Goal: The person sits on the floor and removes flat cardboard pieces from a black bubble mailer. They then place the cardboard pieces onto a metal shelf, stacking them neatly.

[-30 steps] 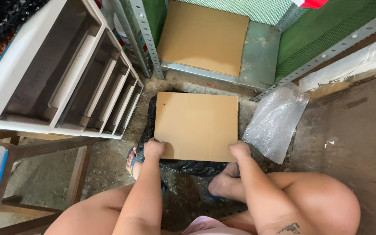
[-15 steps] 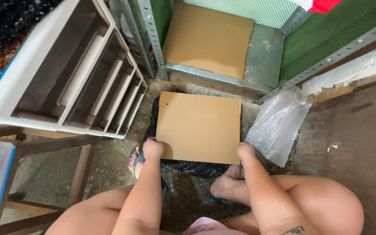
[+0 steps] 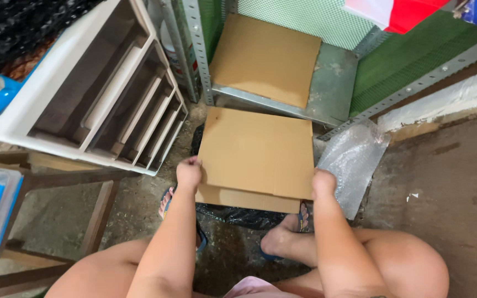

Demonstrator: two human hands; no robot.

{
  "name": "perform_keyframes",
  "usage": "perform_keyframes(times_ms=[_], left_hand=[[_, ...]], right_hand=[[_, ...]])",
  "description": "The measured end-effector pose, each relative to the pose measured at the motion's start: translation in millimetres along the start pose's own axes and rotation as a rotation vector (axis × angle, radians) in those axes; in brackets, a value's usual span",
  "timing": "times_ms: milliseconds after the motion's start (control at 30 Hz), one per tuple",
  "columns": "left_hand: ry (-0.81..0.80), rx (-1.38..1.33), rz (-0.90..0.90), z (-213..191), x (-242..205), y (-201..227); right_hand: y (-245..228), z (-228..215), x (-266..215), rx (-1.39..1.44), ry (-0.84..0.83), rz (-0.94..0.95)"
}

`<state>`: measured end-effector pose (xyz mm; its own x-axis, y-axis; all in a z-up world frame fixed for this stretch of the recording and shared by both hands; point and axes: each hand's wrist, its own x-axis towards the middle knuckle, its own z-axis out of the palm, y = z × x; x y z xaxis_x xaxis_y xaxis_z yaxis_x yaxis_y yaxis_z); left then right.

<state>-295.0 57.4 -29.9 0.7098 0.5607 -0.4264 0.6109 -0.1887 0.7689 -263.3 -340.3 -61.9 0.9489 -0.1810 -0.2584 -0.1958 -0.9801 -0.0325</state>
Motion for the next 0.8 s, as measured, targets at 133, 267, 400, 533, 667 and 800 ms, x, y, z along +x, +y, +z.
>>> perform_keyframes(times_ms=[133,267,400,533,667,800], left_hand=[[0.025,-0.029,0.009,-1,9,21],[0.002,-0.039,-0.039,-7,10,31],[0.005,-0.305,-0.111,-10,5,44],[0.012,-0.356,-0.11,-9,12,46],[0.082,-0.33,-0.115,-9,8,64],[0.149,-0.344,-0.087,-4,12,85]], right_hand=[[-5,-10,-6,-0.099,0.028,-0.051],[-20,-26,-27,0.262,0.082,0.179],[-38,-45,-36,0.928,0.219,0.507],[-32,-38,-28,0.945,0.242,0.509],[-33,-54,-22,1.079,0.286,0.511],[-26,-71,-8,1.158,0.221,0.469]])
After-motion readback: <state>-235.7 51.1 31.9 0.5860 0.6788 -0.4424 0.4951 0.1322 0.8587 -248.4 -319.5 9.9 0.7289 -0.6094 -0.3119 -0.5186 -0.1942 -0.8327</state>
